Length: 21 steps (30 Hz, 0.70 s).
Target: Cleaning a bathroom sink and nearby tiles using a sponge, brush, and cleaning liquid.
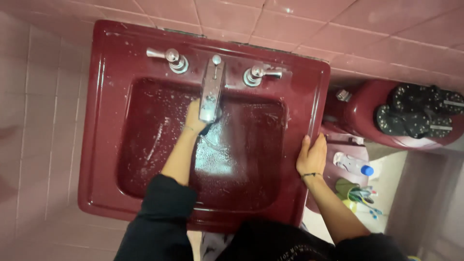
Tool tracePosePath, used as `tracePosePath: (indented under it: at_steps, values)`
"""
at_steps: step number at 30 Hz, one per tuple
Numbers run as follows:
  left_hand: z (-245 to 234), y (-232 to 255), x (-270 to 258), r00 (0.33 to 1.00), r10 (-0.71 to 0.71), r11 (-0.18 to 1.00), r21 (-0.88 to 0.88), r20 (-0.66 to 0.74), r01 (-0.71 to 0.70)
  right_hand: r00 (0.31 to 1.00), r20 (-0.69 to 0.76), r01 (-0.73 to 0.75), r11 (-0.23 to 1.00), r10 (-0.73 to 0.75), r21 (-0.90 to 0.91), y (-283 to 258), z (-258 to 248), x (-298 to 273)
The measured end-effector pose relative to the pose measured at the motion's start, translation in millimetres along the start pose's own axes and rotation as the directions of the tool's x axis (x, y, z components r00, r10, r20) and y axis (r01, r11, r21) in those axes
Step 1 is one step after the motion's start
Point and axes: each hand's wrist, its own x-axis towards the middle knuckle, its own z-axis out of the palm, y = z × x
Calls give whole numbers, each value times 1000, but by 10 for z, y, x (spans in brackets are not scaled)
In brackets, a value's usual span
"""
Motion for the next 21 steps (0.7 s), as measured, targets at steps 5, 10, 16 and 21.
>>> tracePosePath:
  at_steps: [5, 10, 16, 21]
  values:
    - [160, -408, -199, 731, -658, 269, -851, 180, 451, 1000, 17, 6, 998, -7, 63, -108, -93, 13]
    - [315, -337, -93, 409, -893, -209, -978, 188, -8, 999, -8, 37, 995, -37, 91, -143, -130, -5]
    - [633, -440, -62, 656, -724, -115, -975, 213, 189, 1000, 12, -12, 996, 11, 87, -146, -123, -6]
    - [774, -329, 41, 627, -747, -72, -964, 221, 254, 1000, 3, 22, 993, -22, 114, -78, -100, 0]
